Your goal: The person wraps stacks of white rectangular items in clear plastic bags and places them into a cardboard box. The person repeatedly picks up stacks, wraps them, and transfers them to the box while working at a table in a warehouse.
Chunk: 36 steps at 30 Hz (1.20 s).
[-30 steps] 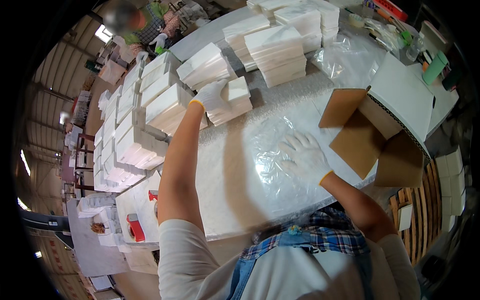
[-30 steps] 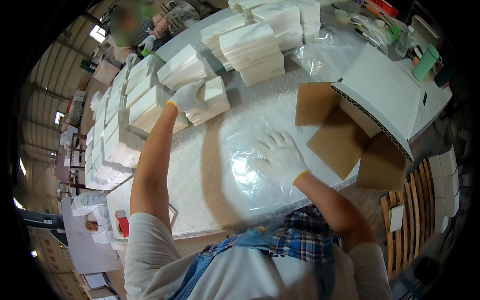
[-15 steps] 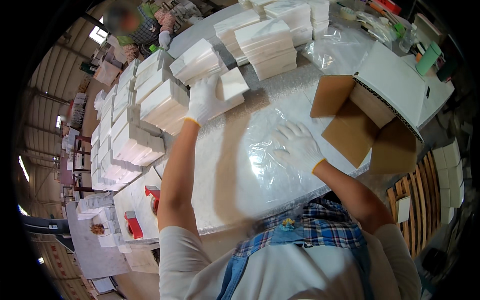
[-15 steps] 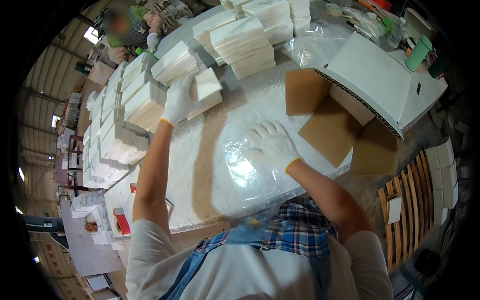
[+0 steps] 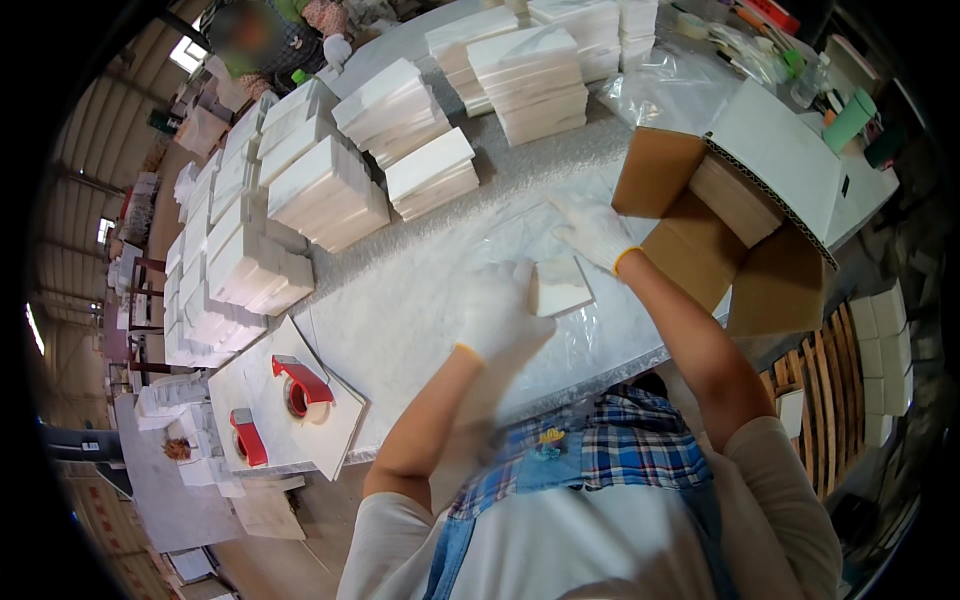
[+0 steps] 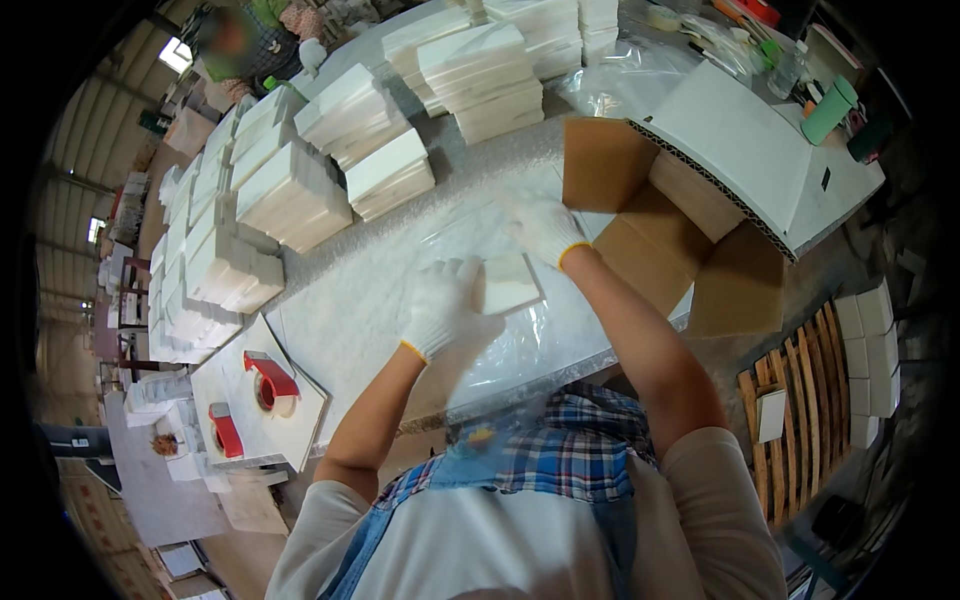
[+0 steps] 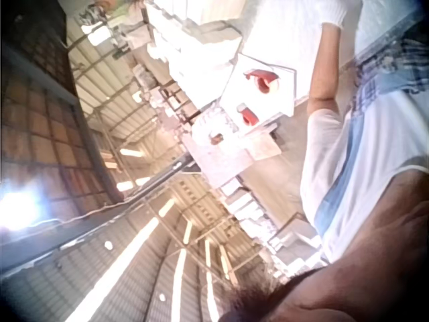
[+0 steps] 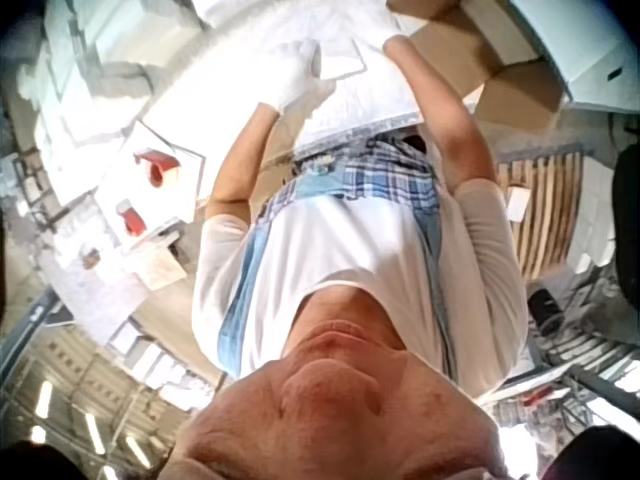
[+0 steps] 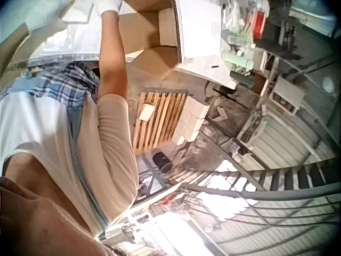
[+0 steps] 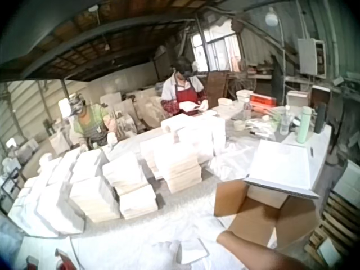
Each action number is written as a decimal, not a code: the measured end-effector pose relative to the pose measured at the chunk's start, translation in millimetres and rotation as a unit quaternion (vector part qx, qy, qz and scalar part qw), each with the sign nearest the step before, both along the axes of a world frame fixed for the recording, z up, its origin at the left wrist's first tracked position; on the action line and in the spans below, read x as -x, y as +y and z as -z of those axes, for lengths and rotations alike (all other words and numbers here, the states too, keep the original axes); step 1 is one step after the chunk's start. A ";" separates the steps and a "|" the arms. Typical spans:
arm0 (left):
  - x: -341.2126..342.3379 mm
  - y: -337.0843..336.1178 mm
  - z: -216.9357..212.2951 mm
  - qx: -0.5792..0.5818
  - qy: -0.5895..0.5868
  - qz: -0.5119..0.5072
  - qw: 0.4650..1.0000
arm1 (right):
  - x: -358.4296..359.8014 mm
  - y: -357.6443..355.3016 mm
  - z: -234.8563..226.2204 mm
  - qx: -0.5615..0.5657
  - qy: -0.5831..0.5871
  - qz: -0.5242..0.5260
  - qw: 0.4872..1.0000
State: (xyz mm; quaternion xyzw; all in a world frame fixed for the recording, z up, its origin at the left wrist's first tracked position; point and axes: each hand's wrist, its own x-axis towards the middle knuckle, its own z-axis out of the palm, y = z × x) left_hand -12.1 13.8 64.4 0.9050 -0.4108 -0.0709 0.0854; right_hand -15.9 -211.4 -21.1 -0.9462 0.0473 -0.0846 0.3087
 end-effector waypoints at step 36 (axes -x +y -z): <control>-8.2 9.1 8.0 0.020 0.056 -0.064 0.996 | -65.1 8.7 -12.1 -0.003 0.132 0.100 0.986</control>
